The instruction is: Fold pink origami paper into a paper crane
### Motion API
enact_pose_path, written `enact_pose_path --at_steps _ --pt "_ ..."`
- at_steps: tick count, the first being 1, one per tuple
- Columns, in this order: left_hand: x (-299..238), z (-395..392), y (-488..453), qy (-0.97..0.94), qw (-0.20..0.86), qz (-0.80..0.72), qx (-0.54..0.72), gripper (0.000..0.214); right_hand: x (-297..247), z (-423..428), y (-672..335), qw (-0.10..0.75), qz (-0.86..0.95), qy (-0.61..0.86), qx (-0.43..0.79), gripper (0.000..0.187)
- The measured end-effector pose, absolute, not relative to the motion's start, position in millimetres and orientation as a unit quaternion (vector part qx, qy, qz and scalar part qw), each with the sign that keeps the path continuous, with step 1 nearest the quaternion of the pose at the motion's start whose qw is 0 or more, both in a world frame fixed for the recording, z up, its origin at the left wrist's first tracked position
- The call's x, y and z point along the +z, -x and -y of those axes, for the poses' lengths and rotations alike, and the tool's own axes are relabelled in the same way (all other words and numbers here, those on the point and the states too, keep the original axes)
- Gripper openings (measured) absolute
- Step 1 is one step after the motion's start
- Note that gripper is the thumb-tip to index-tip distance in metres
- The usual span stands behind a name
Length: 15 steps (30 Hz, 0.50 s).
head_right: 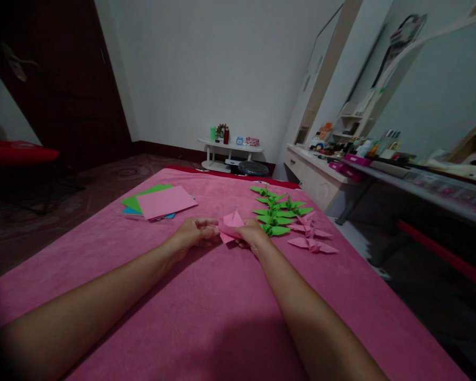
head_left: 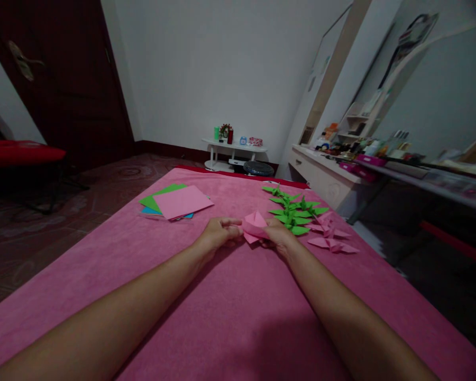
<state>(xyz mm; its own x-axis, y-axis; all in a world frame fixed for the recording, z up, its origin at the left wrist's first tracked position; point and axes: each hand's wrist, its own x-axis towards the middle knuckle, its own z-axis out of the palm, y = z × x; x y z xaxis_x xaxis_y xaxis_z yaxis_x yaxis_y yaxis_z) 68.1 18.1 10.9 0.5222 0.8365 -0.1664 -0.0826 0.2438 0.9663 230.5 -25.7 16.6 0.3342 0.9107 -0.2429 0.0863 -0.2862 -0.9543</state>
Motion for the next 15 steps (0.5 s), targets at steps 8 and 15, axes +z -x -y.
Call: enact_pose_path --at_steps 8,15 --pt "5 -21 -68 -0.521 0.730 -0.343 0.280 0.036 14 24 -229 0.452 0.383 0.680 0.432 0.022" --pt "5 -12 -73 -0.490 0.718 -0.340 0.358 0.031 12 23 -217 0.550 0.381 0.640 0.377 0.030"
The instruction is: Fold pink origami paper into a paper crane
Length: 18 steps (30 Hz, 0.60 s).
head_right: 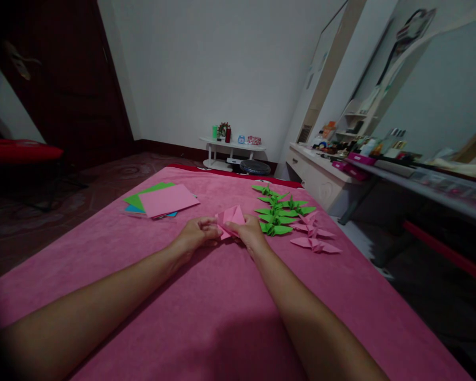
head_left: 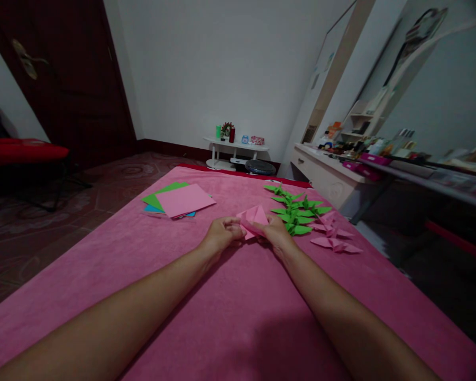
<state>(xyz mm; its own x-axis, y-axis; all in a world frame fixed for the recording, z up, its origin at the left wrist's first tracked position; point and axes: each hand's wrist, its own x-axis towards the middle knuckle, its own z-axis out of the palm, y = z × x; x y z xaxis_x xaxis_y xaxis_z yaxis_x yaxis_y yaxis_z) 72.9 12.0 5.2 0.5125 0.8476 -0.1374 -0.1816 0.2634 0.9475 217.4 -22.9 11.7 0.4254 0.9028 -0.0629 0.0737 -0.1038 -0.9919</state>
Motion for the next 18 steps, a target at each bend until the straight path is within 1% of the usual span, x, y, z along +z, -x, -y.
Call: enact_pose_path --at_steps 3,6,10,14,18 --pt "5 -10 -75 -0.464 0.724 -0.333 0.387 0.027 13 24 -218 0.552 0.344 0.639 0.412 0.026" --pt "5 -10 -76 -0.478 0.720 -0.307 0.399 0.023 15 25 -222 0.539 0.326 0.627 0.459 0.022" --pt "4 -10 -77 -0.518 0.687 -0.286 0.422 0.019 14 25 -226 0.537 0.343 0.596 0.490 0.026" --pt "2 -10 -79 -0.505 0.697 -0.276 0.428 0.031 9 21 -230 0.542 0.351 0.604 0.468 0.024" --pt "2 -8 -80 -0.464 0.720 -0.290 0.427 0.042 9 18 -234 0.530 0.321 0.614 0.489 0.021"
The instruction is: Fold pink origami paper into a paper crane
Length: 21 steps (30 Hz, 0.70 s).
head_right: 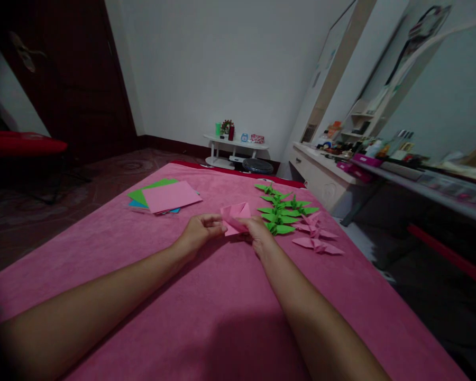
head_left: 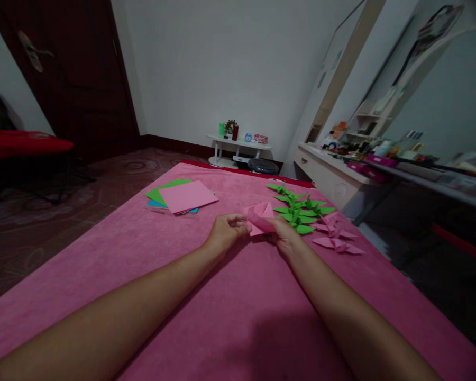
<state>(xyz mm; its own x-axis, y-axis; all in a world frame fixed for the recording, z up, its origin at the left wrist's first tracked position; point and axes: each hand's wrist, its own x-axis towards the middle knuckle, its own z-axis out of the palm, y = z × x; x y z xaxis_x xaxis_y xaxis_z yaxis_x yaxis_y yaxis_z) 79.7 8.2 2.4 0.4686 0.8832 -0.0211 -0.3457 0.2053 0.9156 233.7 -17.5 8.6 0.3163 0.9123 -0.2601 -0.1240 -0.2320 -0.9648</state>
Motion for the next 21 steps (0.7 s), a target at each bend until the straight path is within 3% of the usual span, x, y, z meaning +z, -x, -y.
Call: enact_pose_path --at_steps 7,14,18,21 --pt "7 -5 -80 -0.486 0.725 -0.286 0.396 0.038 14 18 -236 0.496 0.317 0.629 0.508 0.022" --pt "2 -28 -72 -0.659 0.591 -0.280 0.370 0.059 14 27 -237 0.415 0.364 0.654 0.518 0.020" --pt "-10 -43 -68 -0.749 0.529 -0.256 0.305 0.029 13 28 -238 0.366 0.411 0.665 0.505 0.017" --pt "-13 -48 -66 -0.782 0.494 -0.254 0.283 0.012 14 23 -244 0.367 0.471 0.688 0.412 0.012"
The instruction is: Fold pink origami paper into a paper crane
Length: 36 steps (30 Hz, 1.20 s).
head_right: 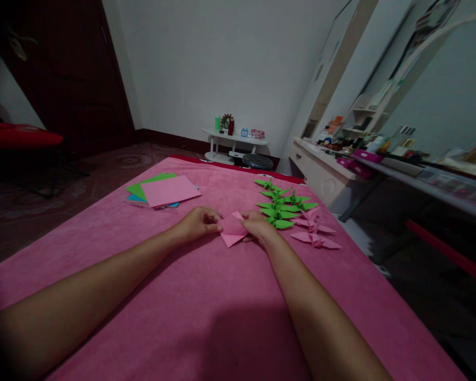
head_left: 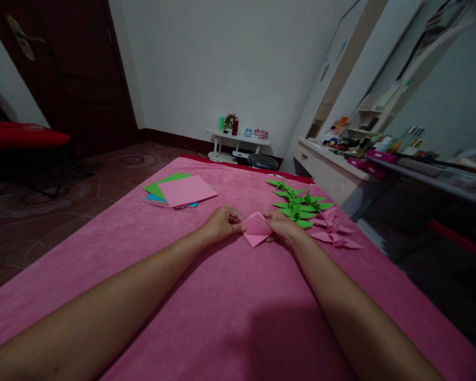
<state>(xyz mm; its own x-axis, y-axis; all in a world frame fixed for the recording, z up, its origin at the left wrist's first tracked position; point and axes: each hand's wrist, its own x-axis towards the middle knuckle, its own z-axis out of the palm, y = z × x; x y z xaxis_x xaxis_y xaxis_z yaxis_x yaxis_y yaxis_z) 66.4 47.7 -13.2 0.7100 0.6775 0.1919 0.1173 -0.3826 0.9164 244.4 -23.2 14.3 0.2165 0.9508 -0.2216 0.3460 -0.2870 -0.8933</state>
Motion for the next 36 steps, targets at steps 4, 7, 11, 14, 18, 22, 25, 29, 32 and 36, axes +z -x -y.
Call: enact_pose_path --at_steps 4,7,11,14,18,22,25,29,32,36 --pt "-8 -48 -63 -0.841 0.374 -0.262 0.289 0.009 33 23 -258 0.419 0.501 0.689 0.314 0.007" --pt "-5 -48 -62 -0.870 0.289 -0.266 0.299 0.006 52 30 -261 0.361 0.607 0.658 0.260 0.026" --pt "-3 -51 -61 -0.887 0.269 -0.240 0.288 0.002 51 35 -255 0.223 0.719 0.597 0.278 0.019" --pt "0 -54 -59 -0.889 0.283 -0.230 0.276 0.001 32 31 -252 0.208 0.716 0.634 0.207 0.003" --pt "1 -59 -56 -0.885 0.326 -0.181 0.279 0.004 15 26 -252 0.197 0.706 0.629 0.262 0.005" --pt "-3 -63 -57 -0.880 0.373 -0.120 0.269 0.010 13 24 -255 0.222 0.695 0.608 0.313 0.007" --pt "-7 -62 -57 -0.884 0.376 -0.152 0.231 0.015 12 24 -256 0.234 0.682 0.609 0.330 0.008" --pt "-9 -60 -57 -0.885 0.387 -0.170 0.195 0.015 12 24 -254 0.213 0.668 0.634 0.326 0.013" --pt "-5 -59 -57 -0.876 0.420 -0.155 0.179 0.015 11 25 -252 0.194 0.669 0.655 0.293 0.016" --pt "1 -57 -58 -0.876 0.428 -0.146 0.169 0.019 14 26 -247 0.167 0.670 0.682 0.243 0.017"
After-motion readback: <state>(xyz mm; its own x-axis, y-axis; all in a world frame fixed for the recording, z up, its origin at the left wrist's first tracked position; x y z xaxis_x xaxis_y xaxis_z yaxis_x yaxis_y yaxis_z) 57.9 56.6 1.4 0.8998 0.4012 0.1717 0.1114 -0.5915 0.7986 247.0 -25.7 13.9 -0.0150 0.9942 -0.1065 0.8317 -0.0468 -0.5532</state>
